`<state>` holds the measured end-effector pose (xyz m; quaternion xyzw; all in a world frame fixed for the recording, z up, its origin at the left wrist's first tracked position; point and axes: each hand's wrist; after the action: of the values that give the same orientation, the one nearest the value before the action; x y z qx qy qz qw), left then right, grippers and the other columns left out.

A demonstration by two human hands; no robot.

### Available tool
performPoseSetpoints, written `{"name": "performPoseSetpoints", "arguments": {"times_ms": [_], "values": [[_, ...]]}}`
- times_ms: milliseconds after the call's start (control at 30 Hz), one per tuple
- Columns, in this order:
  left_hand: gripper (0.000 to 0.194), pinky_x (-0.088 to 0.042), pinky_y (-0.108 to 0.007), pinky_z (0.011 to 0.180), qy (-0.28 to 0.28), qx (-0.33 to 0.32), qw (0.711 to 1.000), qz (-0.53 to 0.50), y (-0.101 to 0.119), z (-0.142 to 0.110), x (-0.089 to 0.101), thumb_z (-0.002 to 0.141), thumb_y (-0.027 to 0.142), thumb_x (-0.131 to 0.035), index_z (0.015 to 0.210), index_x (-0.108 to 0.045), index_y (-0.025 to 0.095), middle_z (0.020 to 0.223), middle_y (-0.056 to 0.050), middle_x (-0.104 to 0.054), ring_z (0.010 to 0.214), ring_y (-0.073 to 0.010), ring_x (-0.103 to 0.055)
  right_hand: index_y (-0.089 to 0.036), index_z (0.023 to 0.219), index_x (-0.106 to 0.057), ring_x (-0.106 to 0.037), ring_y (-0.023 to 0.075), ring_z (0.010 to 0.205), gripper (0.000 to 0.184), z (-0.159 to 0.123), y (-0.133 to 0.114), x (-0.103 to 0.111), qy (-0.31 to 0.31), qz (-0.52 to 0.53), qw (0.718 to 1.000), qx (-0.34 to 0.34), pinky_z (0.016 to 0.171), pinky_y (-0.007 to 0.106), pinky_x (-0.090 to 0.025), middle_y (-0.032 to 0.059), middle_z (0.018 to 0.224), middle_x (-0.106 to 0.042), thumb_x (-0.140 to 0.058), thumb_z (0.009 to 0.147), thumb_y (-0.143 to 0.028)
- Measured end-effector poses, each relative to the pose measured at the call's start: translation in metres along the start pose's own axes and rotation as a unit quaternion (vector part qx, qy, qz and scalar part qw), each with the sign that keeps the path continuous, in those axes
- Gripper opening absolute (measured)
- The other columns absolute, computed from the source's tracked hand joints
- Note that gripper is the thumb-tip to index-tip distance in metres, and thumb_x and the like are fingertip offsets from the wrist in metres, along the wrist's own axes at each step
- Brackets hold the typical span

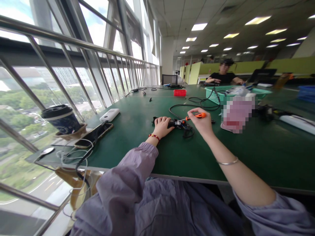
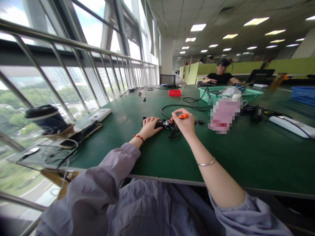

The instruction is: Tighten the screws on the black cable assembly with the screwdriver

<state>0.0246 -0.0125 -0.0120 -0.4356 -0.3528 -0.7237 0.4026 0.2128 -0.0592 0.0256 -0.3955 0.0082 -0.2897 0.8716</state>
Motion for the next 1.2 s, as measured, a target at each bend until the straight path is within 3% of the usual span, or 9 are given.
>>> {"name": "performPoseSetpoints", "arguments": {"times_ms": [67, 200, 267, 567, 667, 800, 1033, 1100, 1200], "values": [[0.049, -0.021, -0.045, 0.108, 0.001, -0.001, 1.0, 0.001, 0.0, 0.0, 0.0, 0.085, 0.046, -0.057, 0.128, -0.049, 0.024, 0.133, -0.007, -0.05, 0.126, -0.0287, -0.036, -0.02, 0.08, -0.063, -0.051, 0.0127, 0.056, 0.016, -0.001, -0.001, -0.001, -0.009, 0.014, 1.0, 0.018, 0.059, 0.028, -0.043, -0.0002, 0.069, -0.06, -0.06, 0.071, -0.033], [0.048, -0.022, -0.045, 0.108, 0.001, -0.001, 1.0, 0.002, -0.001, 0.0, -0.001, 0.085, 0.046, -0.057, 0.128, -0.049, 0.025, 0.133, -0.007, -0.05, 0.126, -0.0287, -0.036, -0.024, 0.12, -0.049, -0.055, 0.0127, 0.066, 0.061, 0.0, 0.006, -0.006, 0.022, 0.063, 0.997, 0.042, 0.053, 0.025, -0.042, 0.0006, 0.092, -0.059, -0.068, 0.063, -0.031], [0.049, -0.022, -0.045, 0.108, 0.003, -0.001, 1.0, 0.002, -0.001, 0.0, -0.002, 0.085, 0.046, -0.057, 0.128, -0.049, 0.025, 0.133, -0.007, -0.05, 0.126, -0.0287, -0.036, -0.023, 0.123, -0.045, -0.052, 0.0123, 0.062, 0.068, 0.002, 0.01, -0.007, 0.031, 0.067, 0.997, 0.029, 0.051, 0.025, -0.042, -0.0002, 0.087, -0.057, -0.072, 0.062, -0.037], [0.049, -0.021, -0.045, 0.108, -0.002, 0.004, 1.0, -0.001, -0.001, 0.001, -0.001, 0.085, 0.046, -0.056, 0.129, -0.048, 0.025, 0.134, -0.006, -0.049, 0.127, -0.0285, -0.034, -0.019, 0.067, -0.061, -0.054, 0.0136, 0.06, 0.02, 0.001, 0.003, -0.003, -0.011, 0.034, 0.999, 0.004, 0.06, 0.028, -0.043, 0.0009, 0.067, -0.061, -0.063, 0.072, -0.039], [0.049, -0.021, -0.045, 0.108, -0.004, 0.003, 1.0, 0.002, 0.0, 0.001, -0.001, 0.085, 0.046, -0.056, 0.129, -0.048, 0.025, 0.134, -0.007, -0.049, 0.126, -0.0286, -0.035, -0.02, 0.086, -0.064, -0.054, 0.0124, 0.06, 0.02, -0.001, 0.003, -0.006, -0.015, 0.052, 0.998, 0.018, 0.059, 0.027, -0.043, 0.0002, 0.076, -0.062, -0.063, 0.069, -0.03], [0.049, -0.021, -0.045, 0.108, -0.005, 0.003, 1.0, -0.001, 0.0, 0.001, -0.001, 0.085, 0.046, -0.056, 0.129, -0.048, 0.026, 0.135, -0.006, -0.049, 0.127, -0.0287, -0.034, -0.022, 0.12, -0.05, -0.053, 0.0119, 0.06, 0.061, -0.002, 0.005, -0.008, 0.022, 0.083, 0.996, 0.027, 0.052, 0.025, -0.041, -0.0003, 0.086, -0.059, -0.069, 0.062, -0.03], [0.05, -0.021, -0.046, 0.108, -0.004, 0.002, 1.0, 0.002, 0.0, 0.002, -0.002, 0.085, 0.046, -0.056, 0.13, -0.049, 0.024, 0.134, -0.007, -0.049, 0.127, -0.0291, -0.034, -0.02, 0.076, -0.061, -0.051, 0.0128, 0.056, 0.022, -0.002, 0.001, -0.005, -0.003, 0.015, 1.0, 0.005, 0.061, 0.028, -0.043, -0.0009, 0.066, -0.059, -0.062, 0.073, -0.042], [0.05, -0.022, -0.046, 0.108, -0.003, 0.001, 1.0, 0.001, -0.001, 0.002, -0.002, 0.085, 0.046, -0.056, 0.13, -0.049, 0.025, 0.134, -0.007, -0.049, 0.127, -0.0289, -0.035, -0.021, 0.087, -0.062, -0.053, 0.0132, 0.059, 0.022, -0.003, 0.002, -0.007, 0.004, 0.024, 0.999, 0.02, 0.06, 0.028, -0.044, 0.0001, 0.073, -0.06, -0.062, 0.072, -0.036], [0.05, -0.022, -0.046, 0.108, -0.002, 0.0, 1.0, 0.0, -0.001, 0.001, -0.002, 0.085, 0.046, -0.056, 0.13, -0.048, 0.024, 0.134, -0.007, -0.05, 0.126, -0.0291, -0.035, -0.022, 0.116, -0.051, -0.055, 0.0136, 0.063, 0.053, -0.002, 0.005, -0.009, 0.019, 0.063, 0.997, 0.04, 0.054, 0.026, -0.044, 0.0015, 0.088, -0.059, -0.066, 0.065, -0.032]]}}
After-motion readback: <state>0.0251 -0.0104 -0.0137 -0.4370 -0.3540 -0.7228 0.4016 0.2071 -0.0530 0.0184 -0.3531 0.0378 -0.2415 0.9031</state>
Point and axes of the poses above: each hand's wrist, its own z-axis towards the middle knuckle, its own x-axis out of the back of the hand, y = z × x
